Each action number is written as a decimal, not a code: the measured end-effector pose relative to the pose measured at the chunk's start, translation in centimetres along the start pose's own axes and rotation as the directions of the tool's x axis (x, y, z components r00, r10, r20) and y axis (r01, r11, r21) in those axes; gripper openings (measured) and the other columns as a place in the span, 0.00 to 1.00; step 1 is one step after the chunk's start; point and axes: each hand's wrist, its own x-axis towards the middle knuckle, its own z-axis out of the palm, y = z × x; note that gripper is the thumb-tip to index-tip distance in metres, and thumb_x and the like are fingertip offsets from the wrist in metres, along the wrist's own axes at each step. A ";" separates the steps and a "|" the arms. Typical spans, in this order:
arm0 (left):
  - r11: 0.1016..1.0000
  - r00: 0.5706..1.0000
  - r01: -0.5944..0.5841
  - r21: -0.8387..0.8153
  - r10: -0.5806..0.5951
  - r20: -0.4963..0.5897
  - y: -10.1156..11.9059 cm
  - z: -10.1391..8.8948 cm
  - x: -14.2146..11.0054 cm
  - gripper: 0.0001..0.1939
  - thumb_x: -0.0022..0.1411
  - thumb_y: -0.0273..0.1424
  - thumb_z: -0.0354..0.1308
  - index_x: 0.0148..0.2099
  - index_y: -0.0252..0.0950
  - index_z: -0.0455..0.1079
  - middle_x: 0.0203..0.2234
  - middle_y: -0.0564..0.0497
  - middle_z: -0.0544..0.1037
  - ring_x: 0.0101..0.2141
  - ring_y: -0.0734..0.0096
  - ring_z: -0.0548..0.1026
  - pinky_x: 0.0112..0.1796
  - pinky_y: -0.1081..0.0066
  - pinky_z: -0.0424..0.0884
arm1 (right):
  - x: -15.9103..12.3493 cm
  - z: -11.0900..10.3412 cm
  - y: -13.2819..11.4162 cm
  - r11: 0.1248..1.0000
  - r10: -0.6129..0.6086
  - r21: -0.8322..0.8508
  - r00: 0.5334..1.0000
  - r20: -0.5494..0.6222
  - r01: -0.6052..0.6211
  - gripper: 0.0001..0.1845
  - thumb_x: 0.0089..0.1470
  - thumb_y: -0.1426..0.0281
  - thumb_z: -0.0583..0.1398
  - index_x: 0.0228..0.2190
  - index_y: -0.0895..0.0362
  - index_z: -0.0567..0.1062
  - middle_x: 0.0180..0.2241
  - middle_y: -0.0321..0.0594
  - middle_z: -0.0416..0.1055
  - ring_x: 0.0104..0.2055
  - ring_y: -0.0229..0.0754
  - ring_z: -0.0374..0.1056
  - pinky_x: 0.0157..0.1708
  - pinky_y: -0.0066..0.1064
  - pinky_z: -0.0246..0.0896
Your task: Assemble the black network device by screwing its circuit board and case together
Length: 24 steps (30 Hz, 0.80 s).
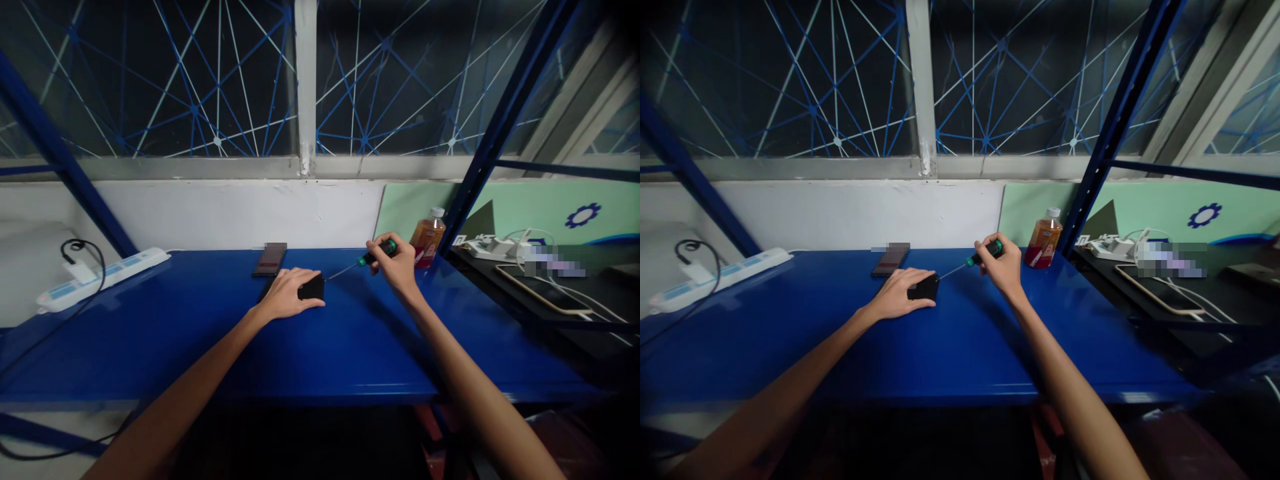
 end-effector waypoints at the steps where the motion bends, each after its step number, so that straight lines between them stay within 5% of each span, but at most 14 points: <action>1: 1.000 0.999 0.001 -0.013 -0.002 -0.035 0.1 -0.2 0.0 0.34 0.57 0.54 0.59 0.61 0.44 0.63 0.56 0.46 0.72 0.55 0.52 0.68 0.51 0.52 0.62 | 0.1 -0.1 0.0 1.000 0.004 0.019 1.000 -0.012 -0.004 0.13 0.50 0.62 0.65 0.25 0.56 0.69 0.12 0.28 0.63 0.11 0.36 0.64 0.11 0.24 0.56; 9: 0.998 0.984 -0.030 -0.047 0.022 -0.174 0.3 -0.6 0.0 0.30 0.60 0.50 0.58 0.61 0.44 0.64 0.53 0.45 0.73 0.52 0.55 0.70 0.51 0.52 0.64 | 0.1 -0.1 -0.6 0.989 0.007 0.145 0.999 -0.038 -0.001 0.12 0.50 0.64 0.65 0.25 0.56 0.68 0.12 0.27 0.63 0.10 0.35 0.63 0.10 0.24 0.56; 24: 0.999 0.986 -0.006 -0.054 -0.003 -0.165 0.5 -0.9 0.1 0.27 0.62 0.49 0.57 0.60 0.47 0.65 0.53 0.48 0.73 0.51 0.55 0.70 0.51 0.51 0.65 | -0.6 0.4 -1.1 0.995 -0.011 0.101 1.000 0.026 0.008 0.12 0.52 0.63 0.64 0.26 0.56 0.68 0.12 0.28 0.63 0.11 0.34 0.63 0.11 0.24 0.55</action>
